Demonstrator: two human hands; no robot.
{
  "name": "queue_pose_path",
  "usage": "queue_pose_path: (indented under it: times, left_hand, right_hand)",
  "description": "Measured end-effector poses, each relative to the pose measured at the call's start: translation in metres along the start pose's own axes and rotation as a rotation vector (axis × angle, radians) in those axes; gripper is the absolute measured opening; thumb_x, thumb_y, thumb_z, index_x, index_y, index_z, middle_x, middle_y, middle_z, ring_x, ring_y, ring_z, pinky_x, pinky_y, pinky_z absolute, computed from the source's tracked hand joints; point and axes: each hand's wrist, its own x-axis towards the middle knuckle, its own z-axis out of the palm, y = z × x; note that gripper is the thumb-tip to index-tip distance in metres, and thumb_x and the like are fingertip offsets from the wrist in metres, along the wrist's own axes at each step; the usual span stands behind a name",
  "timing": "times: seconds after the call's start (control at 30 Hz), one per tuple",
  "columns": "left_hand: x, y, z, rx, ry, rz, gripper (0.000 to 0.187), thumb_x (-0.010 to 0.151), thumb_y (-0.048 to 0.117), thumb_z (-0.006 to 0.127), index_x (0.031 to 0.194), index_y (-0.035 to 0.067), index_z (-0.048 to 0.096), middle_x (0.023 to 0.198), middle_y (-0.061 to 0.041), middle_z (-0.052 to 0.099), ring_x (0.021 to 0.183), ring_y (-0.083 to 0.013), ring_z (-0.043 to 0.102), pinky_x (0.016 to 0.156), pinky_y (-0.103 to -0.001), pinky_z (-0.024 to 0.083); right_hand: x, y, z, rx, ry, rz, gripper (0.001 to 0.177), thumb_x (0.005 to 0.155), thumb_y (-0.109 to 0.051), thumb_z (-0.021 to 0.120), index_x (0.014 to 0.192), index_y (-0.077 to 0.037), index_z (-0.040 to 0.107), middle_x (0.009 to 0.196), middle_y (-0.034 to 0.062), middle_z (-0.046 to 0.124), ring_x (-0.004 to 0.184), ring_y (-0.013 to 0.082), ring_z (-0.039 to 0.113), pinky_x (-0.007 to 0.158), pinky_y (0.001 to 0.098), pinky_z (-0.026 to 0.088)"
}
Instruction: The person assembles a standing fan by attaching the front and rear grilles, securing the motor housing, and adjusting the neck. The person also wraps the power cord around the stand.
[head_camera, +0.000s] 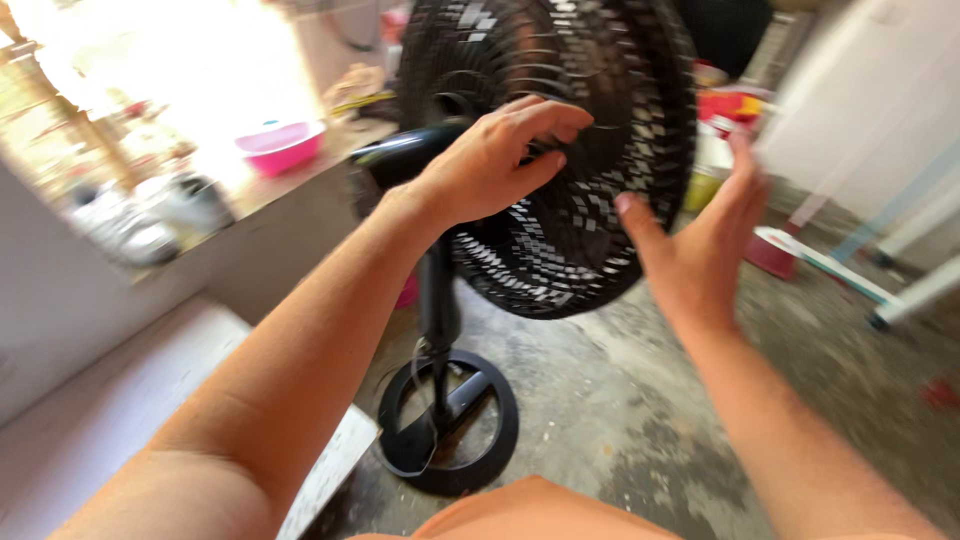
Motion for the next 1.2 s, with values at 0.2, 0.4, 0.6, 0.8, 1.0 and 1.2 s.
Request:
queue_pose_path:
  times: [0.2, 0.4, 0.6, 0.8, 1.0, 1.2]
  left_hand:
    - [0.046, 0.012, 0.011, 0.228, -0.141, 0.329, 0.052, 0.086, 0.025, 0.082, 0.135, 0.017, 0.065, 0.141, -0.009, 0.053, 0.14, -0.0356, 0.041, 0.119, -0.051, 0.03]
    - [0.108, 0.007, 0.04, 0.474, -0.416, 0.689, 0.091, 0.046, 0.054, 0.089, 0.129, 0.022, 0.069, 0.14, -0.006, 0.055, 0.146, -0.0366, 0.031, 0.113, -0.072, -0.007]
    - [0.158, 0.001, 0.059, 0.933, -0.729, 0.755, 0.097, 0.046, 0.081, 0.083, 0.123, 0.024, 0.07, 0.132, -0.006, 0.059, 0.141, -0.0365, 0.038, 0.109, -0.076, -0.01]
    - [0.156, -0.023, 0.05, 0.574, -0.695, 0.868, 0.097, 0.049, 0.079, 0.083, 0.115, 0.008, 0.07, 0.118, -0.009, 0.062, 0.116, -0.0321, 0.056, 0.095, -0.05, 0.043]
    - [0.153, -0.032, 0.053, 0.518, -0.641, 0.904, 0.095, 0.049, 0.08, 0.081, 0.109, 0.008, 0.073, 0.114, -0.008, 0.063, 0.115, -0.0303, 0.055, 0.089, -0.046, 0.048]
    - [0.156, -0.038, 0.064, 0.525, -0.661, 0.916, 0.095, 0.053, 0.083, 0.079, 0.107, 0.005, 0.073, 0.115, -0.009, 0.063, 0.119, -0.0296, 0.054, 0.094, -0.045, 0.048]
  right_hand:
    - [-0.054, 0.002, 0.02, 0.077, -0.027, 0.348, 0.106, 0.089, -0.038, 0.091, 0.154, 0.012, 0.025, 0.155, 0.0337, 0.033, 0.145, 0.0446, 0.035, 0.118, 0.0496, 0.029]
    - [-0.05, -0.02, 0.037, 0.245, -0.087, 0.485, 0.092, 0.075, -0.038, 0.088, 0.146, -0.001, 0.042, 0.135, 0.0184, 0.058, 0.125, 0.0301, 0.059, 0.108, 0.0405, 0.046]
    - [-0.026, -0.021, 0.055, 0.243, 0.056, 0.487, 0.104, 0.072, -0.044, 0.092, 0.145, 0.003, 0.035, 0.137, 0.0165, 0.053, 0.127, 0.0276, 0.052, 0.105, 0.0417, 0.042]
    - [-0.037, -0.022, 0.069, -0.139, 0.193, 0.521, 0.076, 0.074, -0.044, 0.095, 0.121, 0.003, 0.057, 0.121, 0.0176, 0.056, 0.116, 0.0314, 0.054, 0.099, 0.0449, 0.044]
    - [-0.037, -0.014, 0.072, -0.16, 0.173, 0.516, 0.07, 0.074, -0.044, 0.093, 0.114, 0.001, 0.058, 0.114, 0.0155, 0.057, 0.106, 0.0288, 0.058, 0.092, 0.0412, 0.048]
    - [-0.032, -0.02, 0.071, -0.077, 0.09, 0.79, 0.079, 0.067, -0.051, 0.087, 0.119, 0.0, 0.055, 0.118, 0.0159, 0.061, 0.11, 0.0281, 0.062, 0.096, 0.0415, 0.05]
